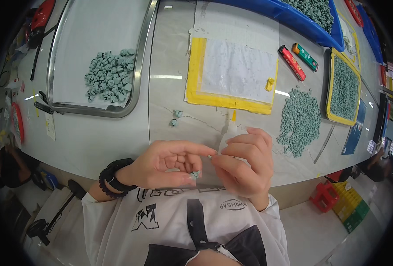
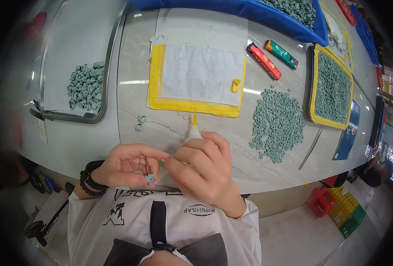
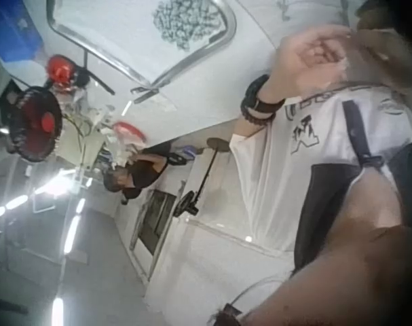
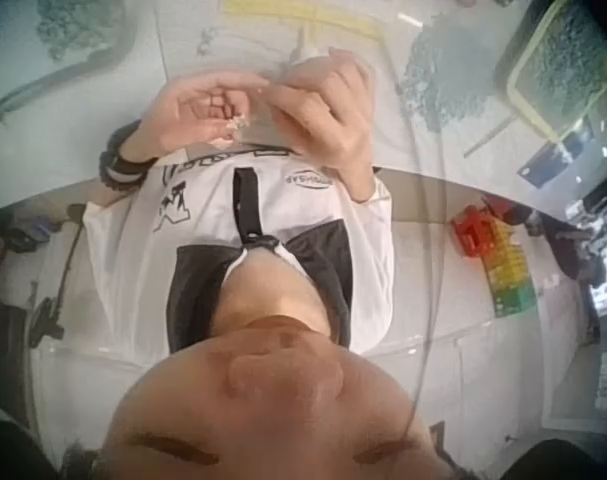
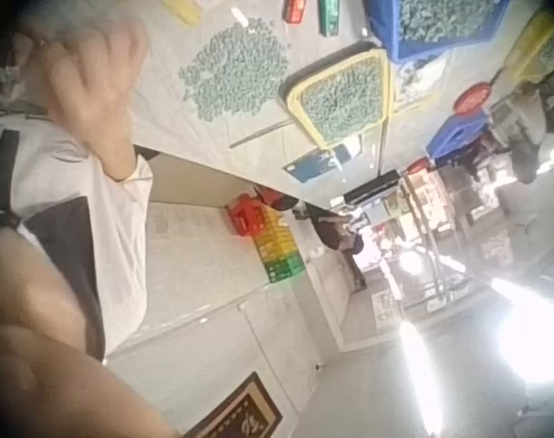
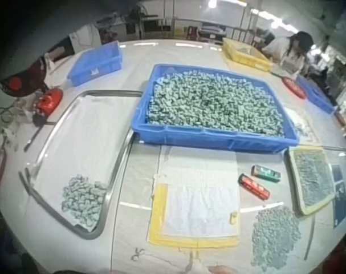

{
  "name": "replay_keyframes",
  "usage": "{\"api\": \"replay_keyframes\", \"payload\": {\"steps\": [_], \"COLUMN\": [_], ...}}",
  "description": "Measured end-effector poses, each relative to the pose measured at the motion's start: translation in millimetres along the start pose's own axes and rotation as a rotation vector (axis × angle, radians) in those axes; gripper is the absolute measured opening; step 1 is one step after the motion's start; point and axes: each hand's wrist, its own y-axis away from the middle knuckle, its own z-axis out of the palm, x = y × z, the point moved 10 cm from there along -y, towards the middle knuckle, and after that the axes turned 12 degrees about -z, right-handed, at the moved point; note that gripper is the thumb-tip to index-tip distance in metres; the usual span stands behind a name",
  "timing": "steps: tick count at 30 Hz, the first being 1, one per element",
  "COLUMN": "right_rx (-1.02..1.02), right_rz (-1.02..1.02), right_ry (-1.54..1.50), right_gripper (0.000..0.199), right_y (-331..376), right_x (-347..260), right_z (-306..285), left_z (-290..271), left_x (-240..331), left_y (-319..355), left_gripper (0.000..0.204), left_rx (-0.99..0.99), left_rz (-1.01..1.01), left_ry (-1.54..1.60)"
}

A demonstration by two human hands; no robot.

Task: Applying glue to small green plastic parts and assembling them onto a base component.

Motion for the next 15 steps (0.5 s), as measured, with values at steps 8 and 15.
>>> {"api": "replay_keyframes", "payload": {"steps": [8, 15], "right_rx": [-0.024, 0.003], "right_rz": [0.001, 0.014], "right_ry": [0.011, -0.035], "right_gripper": [0.027, 0.026], "right_y": [-0.1, -1.1], "right_x": [0.6, -0.2], "right_z": [1.2, 1.7], "left_z": [-2.4, -2.3], "left_x": [1.7, 0.9], "left_y": [-0.1, 0.2], "left_gripper": [0.053, 0.052], "left_rx": [0.026, 0.024], "left_rz": [0.017, 0.006], "left_ry": [0.012, 0.031]}}
